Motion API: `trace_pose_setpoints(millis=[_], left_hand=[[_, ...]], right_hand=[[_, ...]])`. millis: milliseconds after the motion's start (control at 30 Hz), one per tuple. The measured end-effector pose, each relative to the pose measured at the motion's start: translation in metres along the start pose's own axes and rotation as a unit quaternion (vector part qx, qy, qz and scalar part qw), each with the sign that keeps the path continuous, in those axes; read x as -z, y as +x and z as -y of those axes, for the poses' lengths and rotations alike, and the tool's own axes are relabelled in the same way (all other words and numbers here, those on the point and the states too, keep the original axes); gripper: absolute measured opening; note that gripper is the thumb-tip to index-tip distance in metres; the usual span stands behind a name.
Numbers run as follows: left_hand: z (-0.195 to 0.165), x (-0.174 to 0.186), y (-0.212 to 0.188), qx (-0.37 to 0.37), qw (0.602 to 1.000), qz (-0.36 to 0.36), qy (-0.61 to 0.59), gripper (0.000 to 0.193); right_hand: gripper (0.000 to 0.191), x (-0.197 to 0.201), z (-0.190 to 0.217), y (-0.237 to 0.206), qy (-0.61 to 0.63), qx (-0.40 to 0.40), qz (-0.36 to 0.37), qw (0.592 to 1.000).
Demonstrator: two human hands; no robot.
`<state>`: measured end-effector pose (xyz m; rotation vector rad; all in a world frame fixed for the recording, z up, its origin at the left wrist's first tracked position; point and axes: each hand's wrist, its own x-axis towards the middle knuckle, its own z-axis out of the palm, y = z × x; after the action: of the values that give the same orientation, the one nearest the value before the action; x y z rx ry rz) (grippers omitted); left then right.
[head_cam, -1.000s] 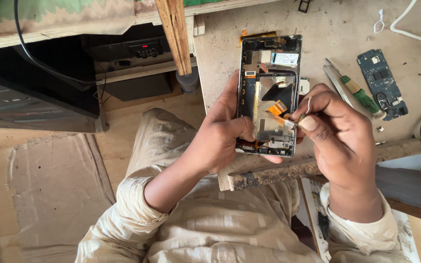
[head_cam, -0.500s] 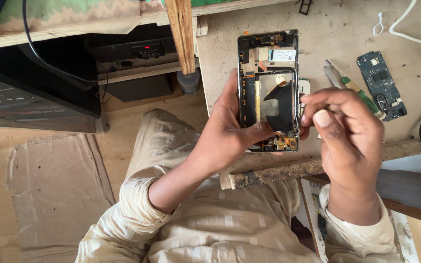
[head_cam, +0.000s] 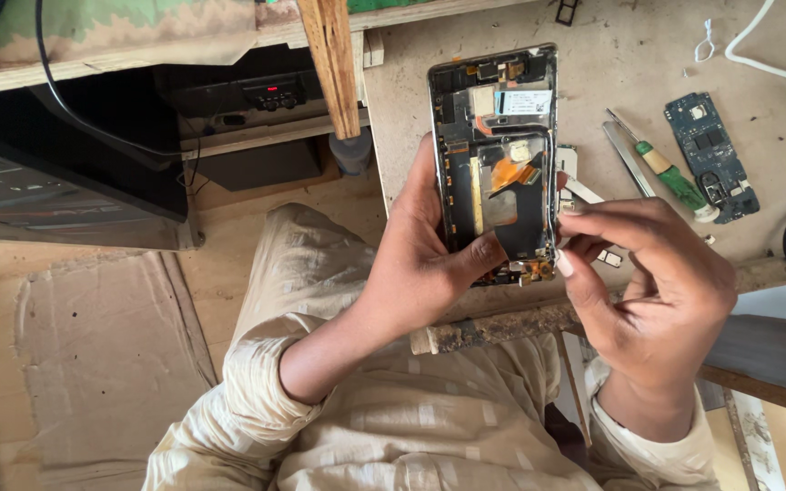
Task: The person removes the battery and disconnects several internal ribbon cables from a smartphone. They use a plastic spudger to pry components and carefully lift connectors to separate the internal parts.
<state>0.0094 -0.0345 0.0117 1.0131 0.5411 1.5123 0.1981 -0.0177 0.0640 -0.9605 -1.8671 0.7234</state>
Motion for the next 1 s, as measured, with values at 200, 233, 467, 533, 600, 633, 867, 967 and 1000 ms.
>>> trace_pose_setpoints(millis=[200, 233, 467, 533, 600, 633, 867, 967, 1000], left_hand=[[0.0, -0.004, -0.003, -0.001, 1.0, -0.011, -0.001, 0.072], [0.0, -0.004, -0.004, -0.003, 1.0, -0.011, 0.004, 0.072], [0.001, -0.004, -0.004, 0.001, 1.0, -0.007, -0.031, 0.068], [0.001, -0.006, -0.004, -0.009, 1.0, -0.014, -0.013, 0.071], [0.0, -0.009, -0.005, -0.01, 0.999, -0.029, 0.013, 0.076], [-0.001, -0.009, -0.006, -0.016, 0.998, -0.032, 0.041, 0.072], [-0.011, -0.012, -0.012, -0.038, 0.953, -0.057, 0.297, 0.06], [-0.013, -0.014, -0.012, -0.065, 0.941, -0.062, 0.325, 0.058], [-0.013, -0.014, -0.013, -0.064, 0.941, -0.063, 0.327, 0.058]], right_hand=[[0.023, 0.003, -0.007, 0.002, -0.101, 0.022, -0.01, 0.995], [0.02, 0.002, -0.009, 0.0, -0.106, 0.046, -0.009, 0.993], [0.013, -0.001, -0.012, -0.007, -0.056, -0.009, -0.042, 0.997], [0.012, -0.003, -0.009, -0.007, -0.008, -0.046, -0.056, 0.997], [0.008, -0.007, -0.006, -0.008, 0.046, -0.035, -0.048, 0.997], [0.008, -0.008, -0.003, -0.01, 0.057, -0.051, -0.055, 0.996], [0.008, -0.018, 0.005, -0.013, 0.058, -0.088, -0.056, 0.993], [0.01, -0.019, 0.007, -0.011, 0.07, -0.105, -0.048, 0.991], [0.012, -0.019, 0.007, -0.011, 0.074, -0.111, -0.042, 0.99]])
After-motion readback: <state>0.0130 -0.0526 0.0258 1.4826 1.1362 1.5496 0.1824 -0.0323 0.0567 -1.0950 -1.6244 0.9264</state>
